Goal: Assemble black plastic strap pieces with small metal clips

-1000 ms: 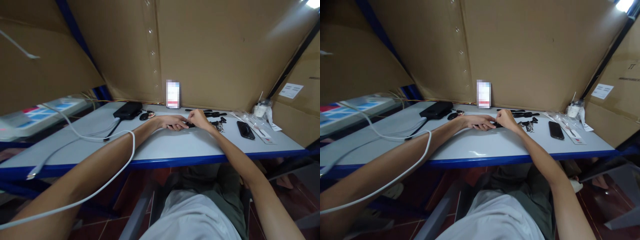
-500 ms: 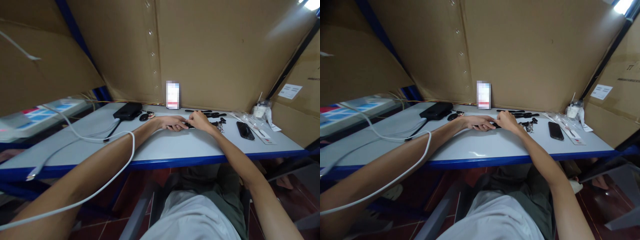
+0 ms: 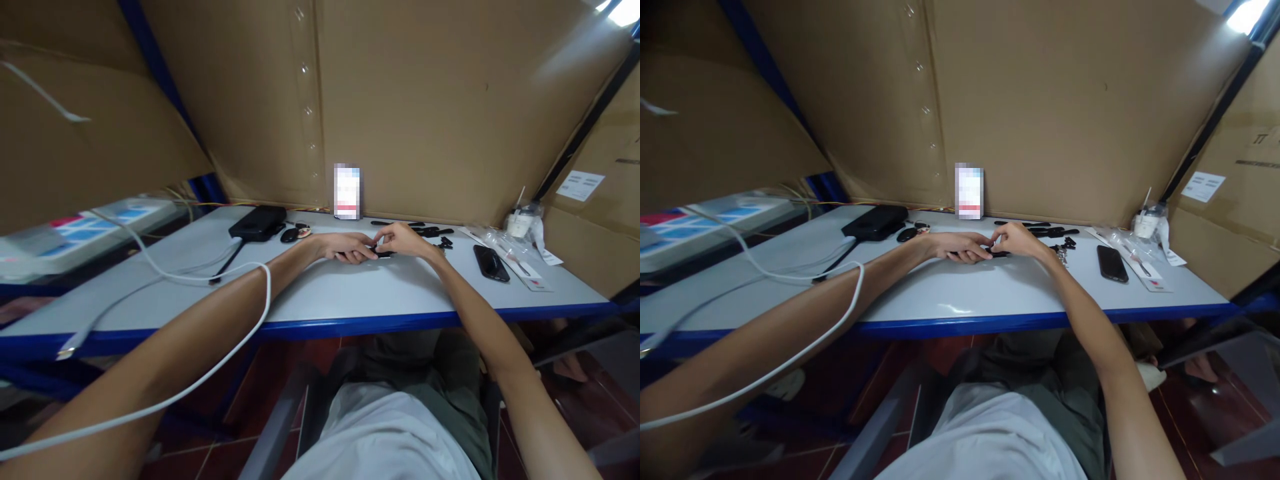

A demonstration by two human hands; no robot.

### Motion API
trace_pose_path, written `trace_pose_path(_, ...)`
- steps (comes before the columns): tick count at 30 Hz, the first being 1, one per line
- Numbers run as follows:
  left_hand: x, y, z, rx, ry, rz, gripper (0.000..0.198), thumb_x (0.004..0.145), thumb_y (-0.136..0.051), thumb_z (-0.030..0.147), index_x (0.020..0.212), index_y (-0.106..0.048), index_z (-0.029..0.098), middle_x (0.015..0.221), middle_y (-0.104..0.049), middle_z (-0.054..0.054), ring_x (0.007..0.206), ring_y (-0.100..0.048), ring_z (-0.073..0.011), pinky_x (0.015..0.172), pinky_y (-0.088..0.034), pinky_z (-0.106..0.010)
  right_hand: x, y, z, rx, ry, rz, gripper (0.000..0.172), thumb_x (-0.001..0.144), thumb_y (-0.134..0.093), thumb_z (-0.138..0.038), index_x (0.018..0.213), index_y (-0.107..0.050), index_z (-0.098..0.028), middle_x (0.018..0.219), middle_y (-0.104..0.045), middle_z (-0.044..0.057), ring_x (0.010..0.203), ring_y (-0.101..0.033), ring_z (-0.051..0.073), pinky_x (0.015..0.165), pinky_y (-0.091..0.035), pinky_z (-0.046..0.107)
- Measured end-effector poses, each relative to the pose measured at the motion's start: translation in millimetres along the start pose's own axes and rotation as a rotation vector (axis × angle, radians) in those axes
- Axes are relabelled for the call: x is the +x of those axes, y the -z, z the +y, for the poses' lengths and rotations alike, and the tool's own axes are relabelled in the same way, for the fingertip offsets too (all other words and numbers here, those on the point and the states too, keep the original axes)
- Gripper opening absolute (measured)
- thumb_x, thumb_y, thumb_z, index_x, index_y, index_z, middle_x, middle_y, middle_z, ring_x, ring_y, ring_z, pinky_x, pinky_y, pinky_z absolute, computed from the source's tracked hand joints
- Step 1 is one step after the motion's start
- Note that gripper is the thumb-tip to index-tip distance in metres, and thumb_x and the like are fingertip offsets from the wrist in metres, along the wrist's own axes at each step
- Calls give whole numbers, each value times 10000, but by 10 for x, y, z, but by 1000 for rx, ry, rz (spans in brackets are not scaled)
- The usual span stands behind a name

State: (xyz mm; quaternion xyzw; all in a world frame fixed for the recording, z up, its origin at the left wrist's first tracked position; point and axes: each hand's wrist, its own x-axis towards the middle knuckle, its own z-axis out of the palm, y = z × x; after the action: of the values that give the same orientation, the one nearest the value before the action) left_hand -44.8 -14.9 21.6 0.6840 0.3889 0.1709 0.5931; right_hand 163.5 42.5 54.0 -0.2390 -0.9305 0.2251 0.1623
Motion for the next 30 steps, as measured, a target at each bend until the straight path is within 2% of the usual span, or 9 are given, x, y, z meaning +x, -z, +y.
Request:
trace_pose_path(3,1,8,-6,11,19,20,275,827,-720,399,973,-568,222,606,-238,90,431,-108,-56,409,-32,-259,8,14,24,15,54,-55,252,787,-709,-204,1017,-798,-152,729,-685,-1,679,-559,116,661,-369,237)
trace_pose_path(7,1,12,-6,26,2,-3,280,828,-717,418,965,-570,223,599,-241,92,435,-94,-59,414,-32,-268,27,-26,63,-67,36,45,109,795,-722,-231,780,-763,-131,685,-669,5,656,-553,115,632,-345,233)
trace_pose_path(11,-2,5,-4,35,-45,-12,261,842,-700,412,954,-561,221,601,-248,92,436,-93,-59,414,-39,-270,33,-128,52,-196,30,137,207,841,-686,-259,670,-698,-142,628,-618,-7,614,-503,106,599,-304,241)
trace_pose_path(15,-10,-6,3,42,-17,3,261,838,-697,411,960,-563,222,594,-261,89,438,-106,-65,417,-60,-269,17,-198,-24,-301,-6,189,232,843,-633,-217,627,-680,-145,600,-577,-7,600,-451,102,584,-274,252)
trace_pose_path(20,-7,1,-2,35,7,3,265,820,-712,405,939,-563,220,587,-230,93,442,-92,-66,418,-38,-271,17,-261,-134,-326,-131,230,281,847,-633,-278,596,-665,-155,586,-547,5,585,-442,113,553,-235,270)
trace_pose_path(24,-7,11,-17,24,-22,-24,257,824,-707,404,912,-552,218,586,-229,92,444,-88,-63,412,-38,-264,34,-279,-149,-325,-204,238,284,854,-647,-289,602,-668,-159,602,-584,25,598,-477,125,553,-241,273)
trace_pose_path(27,-13,1,-4,9,-39,-32,247,839,-695,394,932,-550,217,600,-238,90,446,-94,-60,406,-31,-260,34,-212,-94,-265,-163,199,228,872,-661,-298,698,-711,-160,662,-648,30,630,-521,128,575,-282,256)
trace_pose_path(30,-19,-26,33,-4,3,-4,244,840,-704,380,936,-544,222,605,-238,90,443,-96,-59,400,-30,-256,17,-108,-43,-146,-94,98,166,836,-728,-313,821,-752,-150,689,-681,17,651,-555,125,604,-330,240)
